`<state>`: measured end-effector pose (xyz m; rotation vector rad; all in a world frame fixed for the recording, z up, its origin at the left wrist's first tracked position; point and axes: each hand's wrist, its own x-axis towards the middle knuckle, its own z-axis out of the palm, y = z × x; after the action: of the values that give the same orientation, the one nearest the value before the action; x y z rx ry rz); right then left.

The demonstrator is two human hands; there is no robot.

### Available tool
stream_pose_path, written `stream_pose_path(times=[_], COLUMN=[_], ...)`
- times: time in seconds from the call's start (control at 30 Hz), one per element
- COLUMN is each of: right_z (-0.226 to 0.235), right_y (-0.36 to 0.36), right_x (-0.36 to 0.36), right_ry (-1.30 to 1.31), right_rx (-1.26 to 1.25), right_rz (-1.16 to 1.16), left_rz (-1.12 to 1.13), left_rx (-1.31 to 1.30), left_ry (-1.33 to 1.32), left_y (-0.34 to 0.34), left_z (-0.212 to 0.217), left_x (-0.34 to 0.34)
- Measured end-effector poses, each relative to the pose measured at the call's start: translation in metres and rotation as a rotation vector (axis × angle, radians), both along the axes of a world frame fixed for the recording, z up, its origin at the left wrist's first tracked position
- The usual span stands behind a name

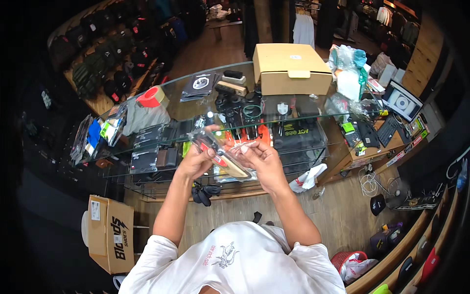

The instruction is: Organizing and arranging various packaged items and merchandise on a glass display counter.

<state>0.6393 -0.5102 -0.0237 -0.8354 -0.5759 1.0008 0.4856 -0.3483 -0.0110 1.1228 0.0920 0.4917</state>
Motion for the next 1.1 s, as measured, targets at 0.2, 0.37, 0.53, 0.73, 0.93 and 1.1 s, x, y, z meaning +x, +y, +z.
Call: stream_pose_path(times=[0.2,0.37,0.53,0.73,0.93,1.1], right_z=[0.005,0.003,-0.001,-0.011,-0.017,-0.026], right_y=[-0.01,-0.031,-0.046,-0.064,-0.101,-0.12], right_x=[0.017,0.032,0.047,0.113,0.172,0.236], right_ry=[-0.544,-0.9,-0.872,-0.033,-0.038,-0.298], right_rx=[0.066,0.009,-0.026,0.081,-0.02,-0.205], right_rz=[-0.557,-0.68,-0.54,-0.496,-0.515,-0.777], left_rz=[0.464,0.072,0.139,0.168,0.141,0.104], left_rx=[0.017,-0.222,-0.107,-0.158,-0.164,-0.187], left_ry=[0.158,-0.063,0.193,0.132,0.157,0.168], left_y=[-0.037,-0.073,-0.065,-0.056,-0.067,-0.077], left_z=[-0.023,-0.011,-0.023,-0.024,-0.015,-0.016], left_x=[0.064,0.089,0.122,0.138,0.161,0.184])
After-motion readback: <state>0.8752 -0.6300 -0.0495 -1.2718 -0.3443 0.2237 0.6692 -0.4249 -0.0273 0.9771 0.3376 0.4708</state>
